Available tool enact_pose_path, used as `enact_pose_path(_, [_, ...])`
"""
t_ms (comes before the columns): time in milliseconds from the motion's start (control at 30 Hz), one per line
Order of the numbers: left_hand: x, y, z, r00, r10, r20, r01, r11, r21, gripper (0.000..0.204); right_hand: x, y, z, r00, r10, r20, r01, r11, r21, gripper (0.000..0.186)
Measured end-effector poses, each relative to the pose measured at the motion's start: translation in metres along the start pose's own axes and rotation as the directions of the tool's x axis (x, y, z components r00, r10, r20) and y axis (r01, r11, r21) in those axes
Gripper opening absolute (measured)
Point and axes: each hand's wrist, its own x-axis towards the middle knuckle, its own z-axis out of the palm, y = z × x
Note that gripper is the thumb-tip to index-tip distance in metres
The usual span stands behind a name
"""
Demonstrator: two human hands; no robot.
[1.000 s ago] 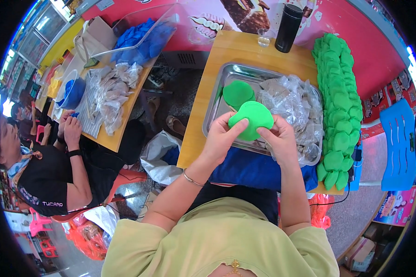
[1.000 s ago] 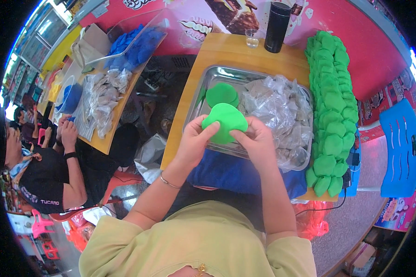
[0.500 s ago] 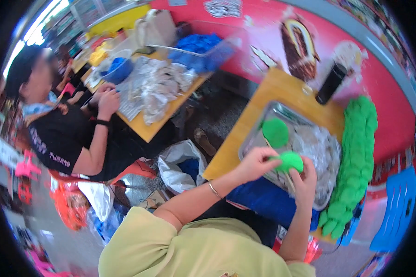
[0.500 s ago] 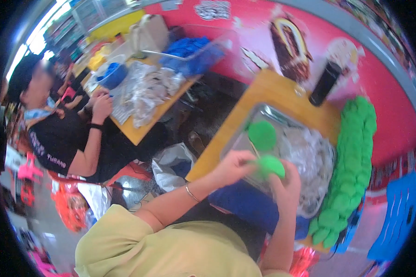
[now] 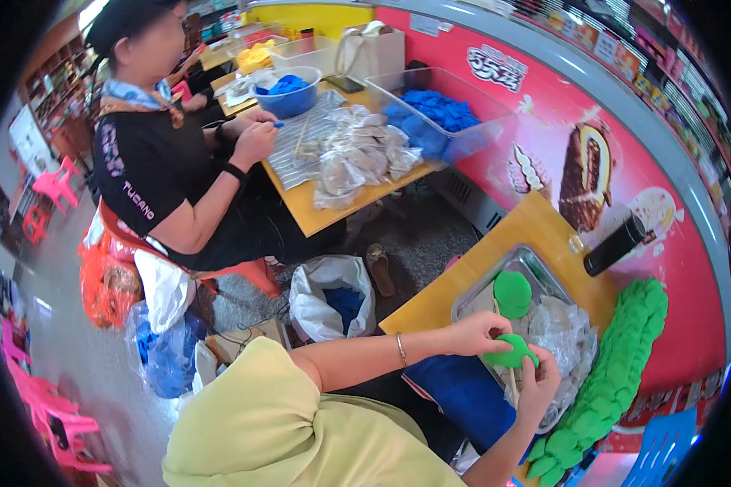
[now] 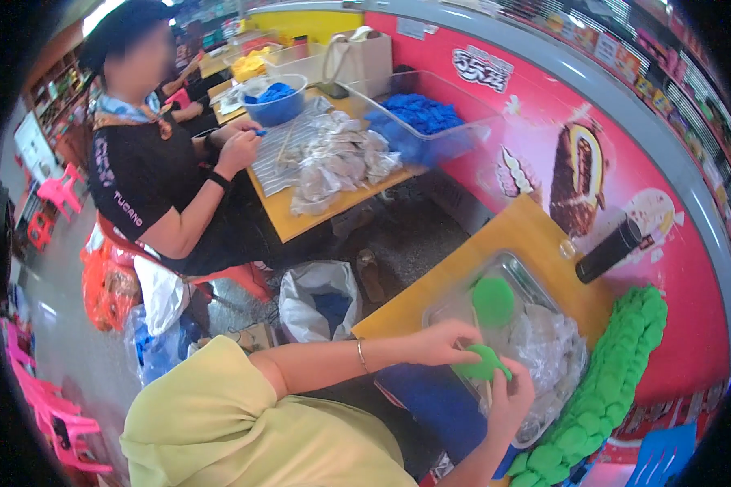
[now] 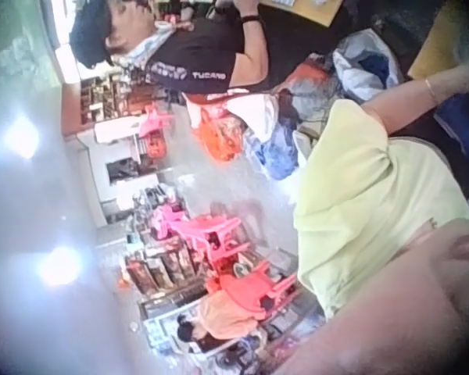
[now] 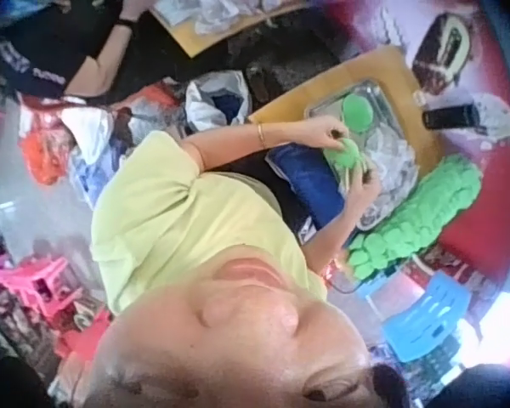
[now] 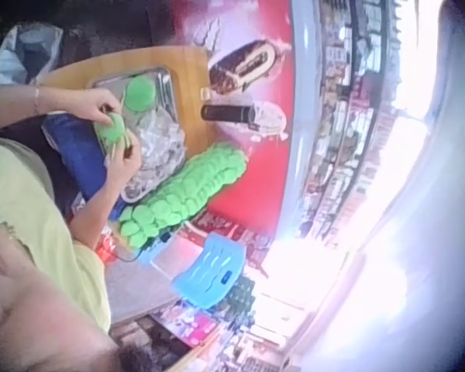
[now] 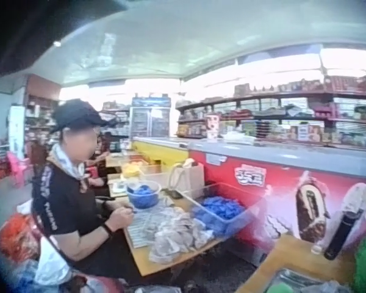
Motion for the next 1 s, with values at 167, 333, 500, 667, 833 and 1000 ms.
enact_pose_path(167, [0.005, 0.001, -0.006, 0.998, 0.005, 0.067, -0.016, 0.986, 0.166, 0.019, -0.001, 0.004, 0.002, 0.982, -0.157, 0.102, 0.174, 0.968, -0.183, 0.016])
enact_pose_path(333, [0.009, 0.013, -0.006, 0.986, 0.142, 0.093, -0.159, 0.963, 0.219, 0.019, -0.003, 0.011, 0.006, 0.998, -0.008, 0.069, 0.005, 0.999, 0.043, 0.015])
enact_pose_path(500, [0.008, 0.021, -0.001, 0.936, 0.313, -0.161, -0.291, 0.946, 0.144, 0.018, 0.000, 0.011, 0.002, 0.999, -0.023, 0.034, 0.020, 0.996, 0.087, 0.018])
enact_pose_path(667, [-0.009, 0.015, 0.014, 0.944, 0.073, -0.320, -0.092, 0.995, -0.043, 0.023, 0.002, 0.013, 0.000, 0.997, -0.038, -0.065, 0.050, 0.979, 0.199, 0.019])
enact_pose_path(833, [-0.016, 0.008, 0.037, 0.984, 0.070, -0.167, -0.100, 0.978, -0.181, 0.018, 0.001, 0.016, 0.005, 0.989, 0.076, -0.127, -0.052, 0.981, 0.184, 0.025])
enact_pose_path(1000, [-0.007, 0.007, 0.042, 0.985, 0.037, -0.171, -0.072, 0.977, -0.200, 0.021, 0.001, 0.020, 0.010, 0.989, -0.068, -0.134, 0.096, 0.971, 0.218, 0.027])
